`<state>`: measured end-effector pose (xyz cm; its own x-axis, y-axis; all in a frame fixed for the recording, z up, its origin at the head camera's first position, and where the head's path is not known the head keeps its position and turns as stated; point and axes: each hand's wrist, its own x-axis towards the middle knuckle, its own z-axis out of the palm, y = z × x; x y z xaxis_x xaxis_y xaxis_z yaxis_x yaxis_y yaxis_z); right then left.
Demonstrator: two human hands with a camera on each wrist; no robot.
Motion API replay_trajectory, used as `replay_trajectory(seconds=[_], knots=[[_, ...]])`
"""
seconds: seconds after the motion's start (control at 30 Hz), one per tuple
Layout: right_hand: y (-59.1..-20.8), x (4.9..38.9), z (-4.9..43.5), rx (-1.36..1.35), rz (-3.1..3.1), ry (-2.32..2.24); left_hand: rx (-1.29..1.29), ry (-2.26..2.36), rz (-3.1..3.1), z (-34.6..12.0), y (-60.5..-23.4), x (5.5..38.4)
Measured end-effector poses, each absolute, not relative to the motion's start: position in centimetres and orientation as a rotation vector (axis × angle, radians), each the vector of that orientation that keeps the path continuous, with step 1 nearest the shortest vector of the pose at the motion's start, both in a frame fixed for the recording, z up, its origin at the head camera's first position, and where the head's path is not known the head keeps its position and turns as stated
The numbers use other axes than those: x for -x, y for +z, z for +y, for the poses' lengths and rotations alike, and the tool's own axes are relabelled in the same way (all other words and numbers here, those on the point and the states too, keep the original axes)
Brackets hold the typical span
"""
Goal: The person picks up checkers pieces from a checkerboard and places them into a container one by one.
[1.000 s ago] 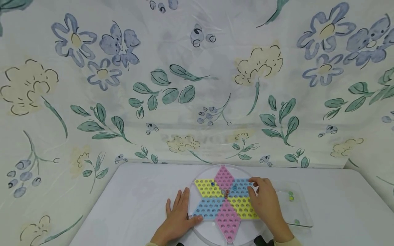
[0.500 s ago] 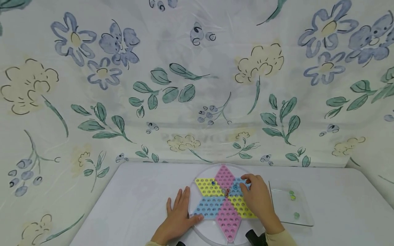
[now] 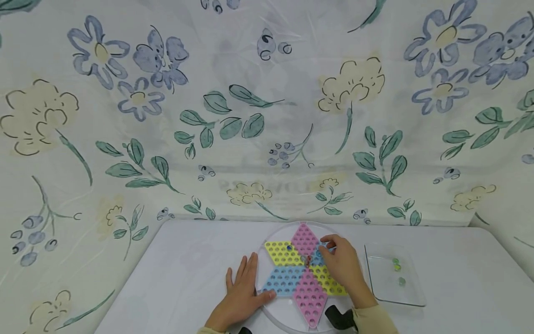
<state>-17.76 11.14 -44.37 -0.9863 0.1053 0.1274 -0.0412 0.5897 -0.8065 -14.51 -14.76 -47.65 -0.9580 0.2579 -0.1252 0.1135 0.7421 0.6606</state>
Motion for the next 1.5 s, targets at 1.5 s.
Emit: replay_trajectory(seconds=[1.5], knots=[[-46.4, 18.9, 11.2, 0.048, -2.849, 1.286, -0.259, 1.017, 2.711, -14.6, -47.4, 14.5]])
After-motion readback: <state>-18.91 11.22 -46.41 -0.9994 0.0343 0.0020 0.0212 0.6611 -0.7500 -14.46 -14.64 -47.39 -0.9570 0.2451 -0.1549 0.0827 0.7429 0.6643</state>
